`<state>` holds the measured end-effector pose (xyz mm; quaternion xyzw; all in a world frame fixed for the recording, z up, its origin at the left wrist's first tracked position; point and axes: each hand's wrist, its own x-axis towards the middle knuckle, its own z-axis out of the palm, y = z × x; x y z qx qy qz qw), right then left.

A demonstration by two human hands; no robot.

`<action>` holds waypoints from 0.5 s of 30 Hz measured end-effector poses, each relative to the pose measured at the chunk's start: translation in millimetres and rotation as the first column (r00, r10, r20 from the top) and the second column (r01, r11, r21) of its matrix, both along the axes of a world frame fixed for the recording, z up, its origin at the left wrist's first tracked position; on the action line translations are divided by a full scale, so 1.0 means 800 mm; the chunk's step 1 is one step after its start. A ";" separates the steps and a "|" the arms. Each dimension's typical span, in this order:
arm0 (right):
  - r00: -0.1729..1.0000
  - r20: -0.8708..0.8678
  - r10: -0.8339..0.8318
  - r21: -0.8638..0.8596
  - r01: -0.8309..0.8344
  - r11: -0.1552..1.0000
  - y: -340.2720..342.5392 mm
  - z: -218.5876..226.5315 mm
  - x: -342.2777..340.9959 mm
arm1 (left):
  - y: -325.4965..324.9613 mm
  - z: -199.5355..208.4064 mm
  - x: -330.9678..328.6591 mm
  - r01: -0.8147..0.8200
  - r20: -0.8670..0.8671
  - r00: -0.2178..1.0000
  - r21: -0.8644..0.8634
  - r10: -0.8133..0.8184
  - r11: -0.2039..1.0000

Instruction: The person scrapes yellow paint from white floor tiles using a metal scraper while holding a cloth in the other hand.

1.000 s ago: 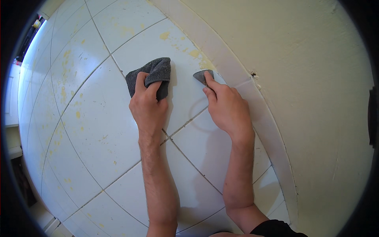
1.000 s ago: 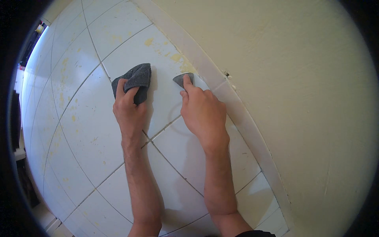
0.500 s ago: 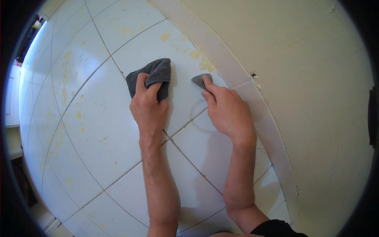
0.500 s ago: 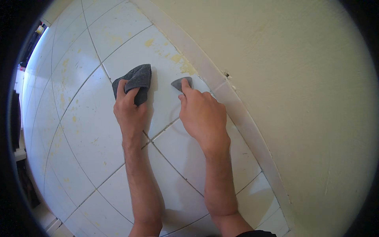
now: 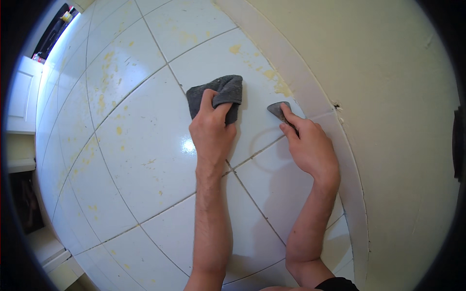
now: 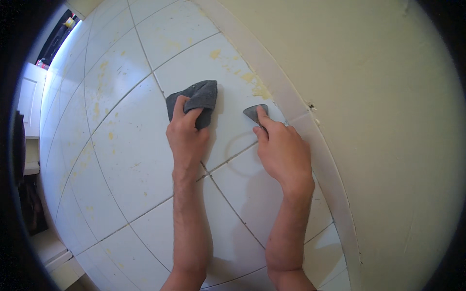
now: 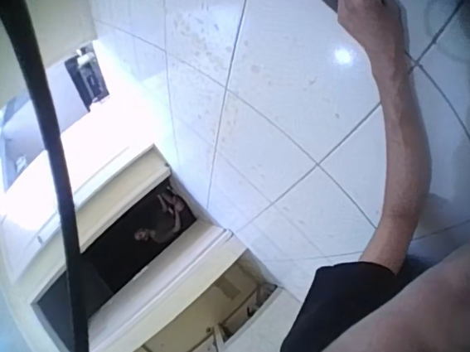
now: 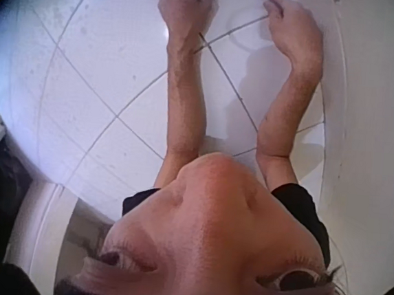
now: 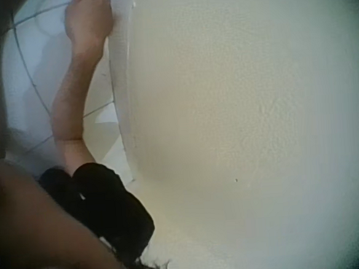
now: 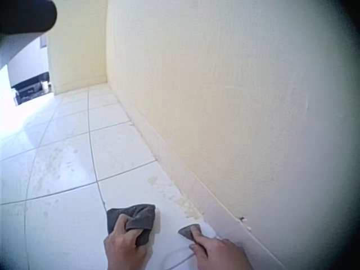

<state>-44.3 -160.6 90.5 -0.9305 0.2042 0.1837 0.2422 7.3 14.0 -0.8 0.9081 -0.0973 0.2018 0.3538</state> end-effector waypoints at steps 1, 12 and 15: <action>1.000 0.004 0.003 0.004 -0.003 1.000 0.000 0.000 0.001 | 0.000 -0.002 0.000 0.005 -0.003 1.000 -0.002 -0.005 1.000; 1.000 -0.025 0.007 -0.004 -0.008 1.000 0.001 0.002 0.004 | 0.002 0.004 -0.002 0.007 -0.047 0.999 -0.004 -0.007 1.000; 1.000 0.007 0.009 -0.003 -0.009 1.000 0.001 -0.001 0.002 | 0.002 0.003 -0.002 0.014 -0.056 0.998 -0.017 -0.015 1.000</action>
